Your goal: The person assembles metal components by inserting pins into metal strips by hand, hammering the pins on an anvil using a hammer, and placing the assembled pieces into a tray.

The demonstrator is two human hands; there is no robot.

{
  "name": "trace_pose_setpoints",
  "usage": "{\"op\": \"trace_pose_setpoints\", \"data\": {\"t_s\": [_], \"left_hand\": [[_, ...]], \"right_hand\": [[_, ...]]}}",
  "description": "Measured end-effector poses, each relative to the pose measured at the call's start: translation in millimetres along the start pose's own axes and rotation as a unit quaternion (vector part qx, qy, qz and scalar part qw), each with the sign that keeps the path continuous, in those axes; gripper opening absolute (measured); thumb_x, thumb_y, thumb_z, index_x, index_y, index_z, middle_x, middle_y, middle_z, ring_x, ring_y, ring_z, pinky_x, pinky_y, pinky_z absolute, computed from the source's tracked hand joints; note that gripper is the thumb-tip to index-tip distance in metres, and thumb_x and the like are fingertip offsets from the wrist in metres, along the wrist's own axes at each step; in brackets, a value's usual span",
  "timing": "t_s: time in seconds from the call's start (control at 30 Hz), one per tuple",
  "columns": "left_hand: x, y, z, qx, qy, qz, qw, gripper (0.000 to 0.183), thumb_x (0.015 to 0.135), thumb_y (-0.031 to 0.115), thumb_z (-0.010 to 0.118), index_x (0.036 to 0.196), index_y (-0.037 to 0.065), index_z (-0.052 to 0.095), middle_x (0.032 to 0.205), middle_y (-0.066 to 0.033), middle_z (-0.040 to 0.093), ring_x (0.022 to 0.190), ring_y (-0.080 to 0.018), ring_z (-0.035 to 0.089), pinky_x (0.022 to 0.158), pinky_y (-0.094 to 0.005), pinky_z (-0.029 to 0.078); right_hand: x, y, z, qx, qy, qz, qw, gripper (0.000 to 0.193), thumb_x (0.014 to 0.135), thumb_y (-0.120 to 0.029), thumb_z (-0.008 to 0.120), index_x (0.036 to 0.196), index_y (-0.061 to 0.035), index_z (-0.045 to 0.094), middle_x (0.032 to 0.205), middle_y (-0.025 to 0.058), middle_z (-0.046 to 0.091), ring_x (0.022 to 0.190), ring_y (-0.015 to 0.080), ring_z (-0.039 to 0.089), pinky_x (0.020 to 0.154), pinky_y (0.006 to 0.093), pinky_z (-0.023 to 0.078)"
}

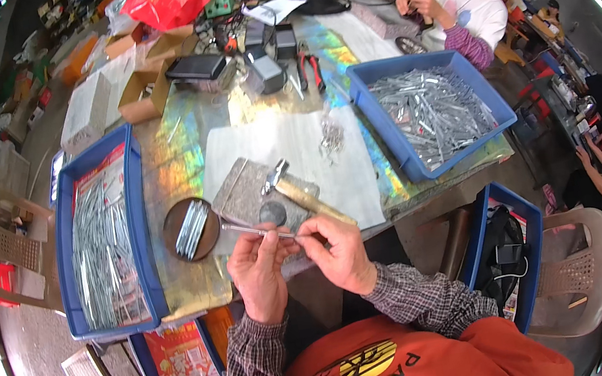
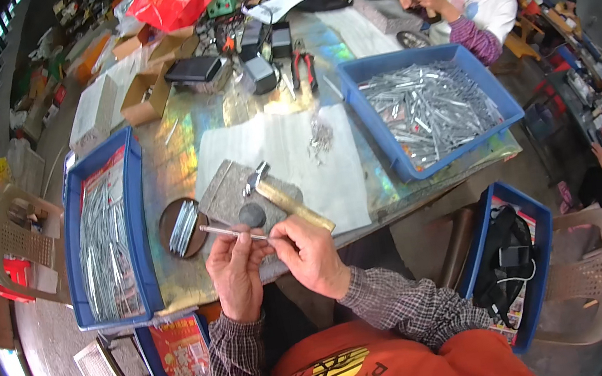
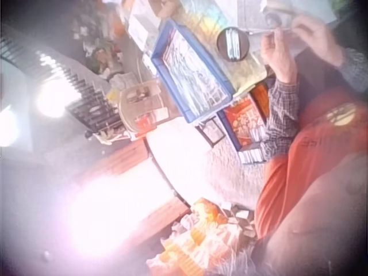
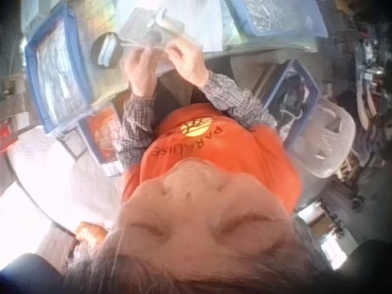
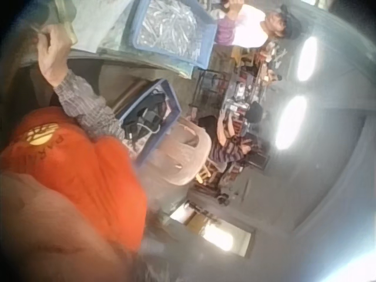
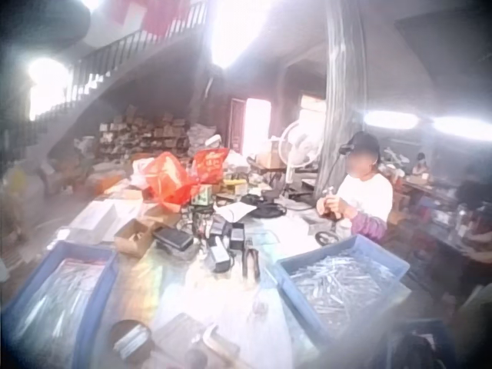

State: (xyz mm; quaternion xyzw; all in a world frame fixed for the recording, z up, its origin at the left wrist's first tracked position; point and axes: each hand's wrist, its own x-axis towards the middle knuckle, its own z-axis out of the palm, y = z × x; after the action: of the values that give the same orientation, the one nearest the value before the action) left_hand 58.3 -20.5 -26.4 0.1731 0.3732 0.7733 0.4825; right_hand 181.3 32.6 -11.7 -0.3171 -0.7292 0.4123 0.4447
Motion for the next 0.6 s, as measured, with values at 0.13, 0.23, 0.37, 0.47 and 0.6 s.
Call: {"op": "trace_pose_setpoints", "data": {"t_s": [0.13,0.23,0.37,0.47,0.6], "left_hand": [[2,2,2,0.004,-0.003,0.001,1.000,0.011,0.091,0.000,0.054,0.101,-0.004,0.056,0.090,-0.0148,0.065,0.075,-0.0206,0.066,0.067,-0.0317,0.057],[6,6,1,0.008,-0.015,0.003,1.000,0.011,0.092,0.002,0.054,0.101,-0.004,0.056,0.090,-0.0144,0.064,0.075,-0.0197,0.065,0.068,-0.0314,0.056],[15,18,-3,0.039,-0.039,0.031,0.998,0.011,0.093,0.004,0.054,0.101,-0.003,0.055,0.090,-0.0138,0.063,0.075,-0.0182,0.064,0.068,-0.0307,0.057],[27,21,-5,0.085,-0.045,0.062,0.993,0.010,0.093,0.003,0.052,0.101,-0.003,0.054,0.090,-0.0129,0.063,0.075,-0.0166,0.063,0.067,-0.0281,0.056],[40,23,-6,0.198,-0.030,0.104,0.974,0.009,0.092,0.002,0.053,0.099,-0.004,0.055,0.089,-0.0114,0.063,0.074,-0.0146,0.062,0.065,-0.0248,0.054]], "right_hand": [[5,1,-2,-0.027,-0.006,-0.035,0.999,0.008,0.080,0.002,0.063,0.084,-0.0013,0.057,0.072,0.0108,0.055,0.060,0.0241,0.057,0.053,0.0316,0.044],[9,-4,-6,-0.029,-0.019,-0.027,0.999,0.009,0.079,0.003,0.064,0.084,-0.0013,0.058,0.071,0.0097,0.056,0.058,0.0222,0.057,0.052,0.0309,0.044],[13,-3,-16,-0.053,-0.024,-0.056,0.997,0.010,0.079,0.004,0.064,0.086,-0.0003,0.057,0.073,0.0091,0.056,0.057,0.0188,0.058,0.051,0.0286,0.044],[14,-6,-25,-0.073,-0.020,-0.067,0.995,0.011,0.080,0.005,0.064,0.086,0.0005,0.057,0.076,0.0087,0.056,0.057,0.0161,0.058,0.050,0.0260,0.044],[15,-6,-31,-0.113,-0.004,-0.082,0.990,0.011,0.080,0.005,0.064,0.086,0.0002,0.057,0.076,0.0082,0.057,0.057,0.0156,0.058,0.049,0.0258,0.044]]}}
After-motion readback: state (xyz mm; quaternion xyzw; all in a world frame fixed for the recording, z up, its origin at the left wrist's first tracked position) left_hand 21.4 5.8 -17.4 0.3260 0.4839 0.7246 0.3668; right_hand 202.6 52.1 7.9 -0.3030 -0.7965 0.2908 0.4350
